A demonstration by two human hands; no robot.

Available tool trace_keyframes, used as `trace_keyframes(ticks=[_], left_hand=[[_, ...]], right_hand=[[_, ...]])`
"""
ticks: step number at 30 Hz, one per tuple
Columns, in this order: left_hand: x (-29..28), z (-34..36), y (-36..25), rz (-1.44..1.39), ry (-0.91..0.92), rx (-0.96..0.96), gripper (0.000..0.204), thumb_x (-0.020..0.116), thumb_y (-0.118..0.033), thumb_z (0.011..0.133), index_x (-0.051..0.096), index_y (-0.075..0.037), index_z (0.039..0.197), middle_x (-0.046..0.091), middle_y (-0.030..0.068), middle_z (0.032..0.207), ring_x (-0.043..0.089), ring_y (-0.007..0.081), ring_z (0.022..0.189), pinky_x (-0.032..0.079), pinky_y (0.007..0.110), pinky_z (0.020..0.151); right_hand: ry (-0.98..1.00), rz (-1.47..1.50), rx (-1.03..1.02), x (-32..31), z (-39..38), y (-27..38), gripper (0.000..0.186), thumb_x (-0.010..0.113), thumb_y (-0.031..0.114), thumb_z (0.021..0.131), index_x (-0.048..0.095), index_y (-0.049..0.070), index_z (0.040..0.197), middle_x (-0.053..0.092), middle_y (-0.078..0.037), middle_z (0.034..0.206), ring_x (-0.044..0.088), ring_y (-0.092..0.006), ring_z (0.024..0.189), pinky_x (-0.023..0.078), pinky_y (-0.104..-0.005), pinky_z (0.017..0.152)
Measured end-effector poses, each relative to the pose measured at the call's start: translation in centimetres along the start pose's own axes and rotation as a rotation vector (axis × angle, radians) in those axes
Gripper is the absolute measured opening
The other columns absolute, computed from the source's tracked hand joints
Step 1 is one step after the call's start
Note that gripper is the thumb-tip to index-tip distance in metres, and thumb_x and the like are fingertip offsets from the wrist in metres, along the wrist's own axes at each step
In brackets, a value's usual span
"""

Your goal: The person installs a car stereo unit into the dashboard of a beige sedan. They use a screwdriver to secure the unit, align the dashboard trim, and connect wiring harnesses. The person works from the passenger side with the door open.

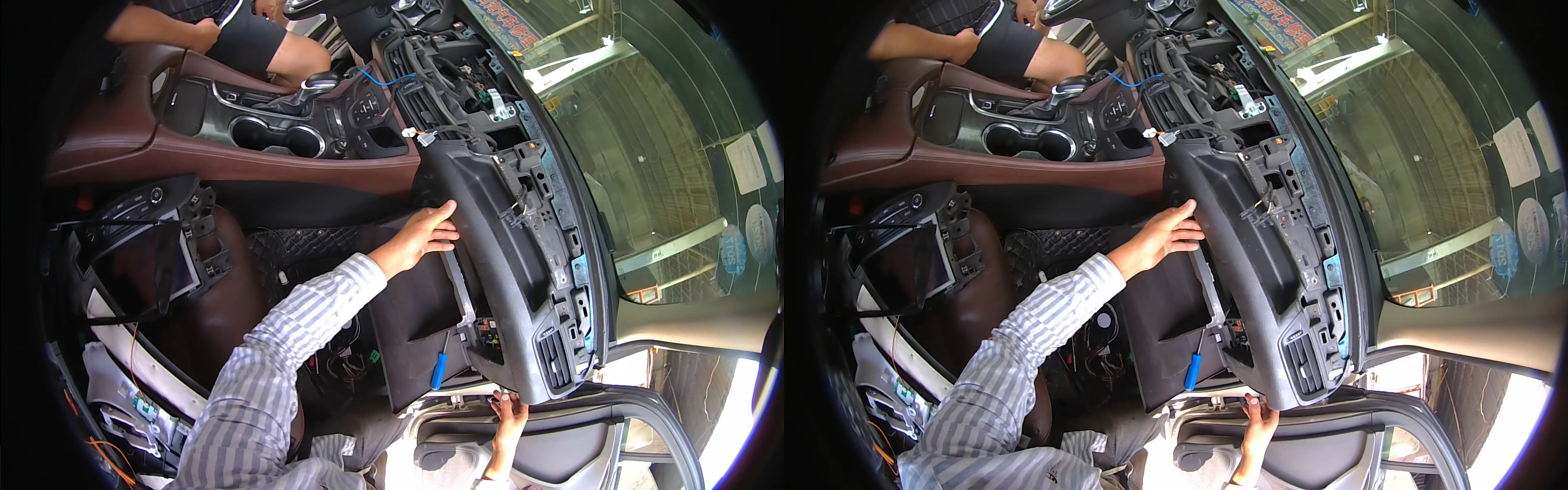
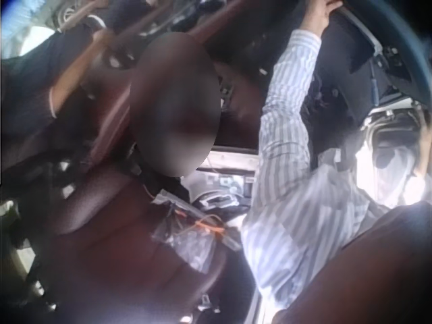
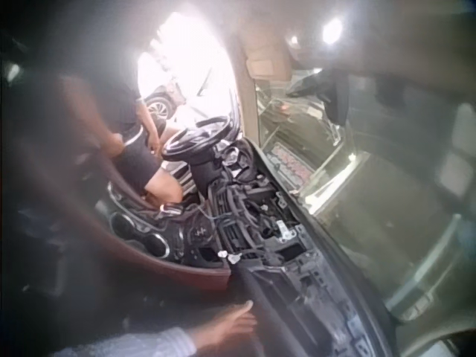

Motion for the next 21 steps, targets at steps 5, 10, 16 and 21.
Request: trace_keyframes(ticks=[5, 10, 16, 21], left_hand=[[-1.8, -1.2, -0.9, 0.164, -0.003, 0.019, 0.063, 0.061, -0.054, 0.097, 0.048, -0.004, 0.133, 0.059, 0.0154, 0.126, 0.063, 0.0263, 0.114, 0.052, 0.042, 0.094], [-0.9, -1.9, 1.5, 0.305, 0.063, -0.054, 0.042, 0.060, -0.045, 0.099, 0.059, -0.007, 0.115, 0.067, 0.0095, 0.109, 0.066, 0.0185, 0.098, 0.054, 0.034, 0.083], [-5.3, -5.7, 5.6, 0.636, 0.101, -0.275, 0.037, 0.064, -0.040, 0.099, 0.063, -0.005, 0.112, 0.069, 0.0071, 0.103, 0.067, 0.0161, 0.091, 0.055, 0.030, 0.077], [-10.4, -7.5, 7.2, 0.904, 0.081, -0.258, 0.032, 0.065, -0.035, 0.097, 0.065, -0.004, 0.098, 0.067, 0.0030, 0.090, 0.066, 0.0126, 0.080, 0.053, 0.027, 0.065]], right_hand=[[0.117, -0.512, -0.058, 1.9, -2.3, 5.3, 0.043, 0.069, 0.011, 0.094, 0.053, -0.006, 0.131, 0.066, -0.017, 0.119, 0.067, -0.0213, 0.104, 0.053, -0.0311, 0.088], [0.387, -0.470, -0.040, 3.1, -4.4, 12.6, 0.031, 0.072, 0.005, 0.089, 0.066, -0.007, 0.117, 0.074, -0.019, 0.105, 0.073, -0.0252, 0.097, 0.056, -0.0342, 0.087], [0.507, -0.445, -0.733, 15.2, -0.1, 30.4, 0.020, 0.069, 0.000, 0.087, 0.070, -0.002, 0.107, 0.073, -0.014, 0.096, 0.072, -0.0202, 0.083, 0.056, -0.0313, 0.076], [0.326, -0.677, -1.412, 30.9, 7.3, 37.9, 0.027, 0.064, 0.008, 0.089, 0.063, 0.004, 0.116, 0.065, -0.013, 0.120, 0.062, -0.0348, 0.110, 0.051, -0.0420, 0.092]])
Point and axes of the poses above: each hand's wrist, its own z-axis towards the middle knuckle, its own x-axis out of the palm, y = z × x, the point moved 8 cm from there along z, towards the middle knuckle
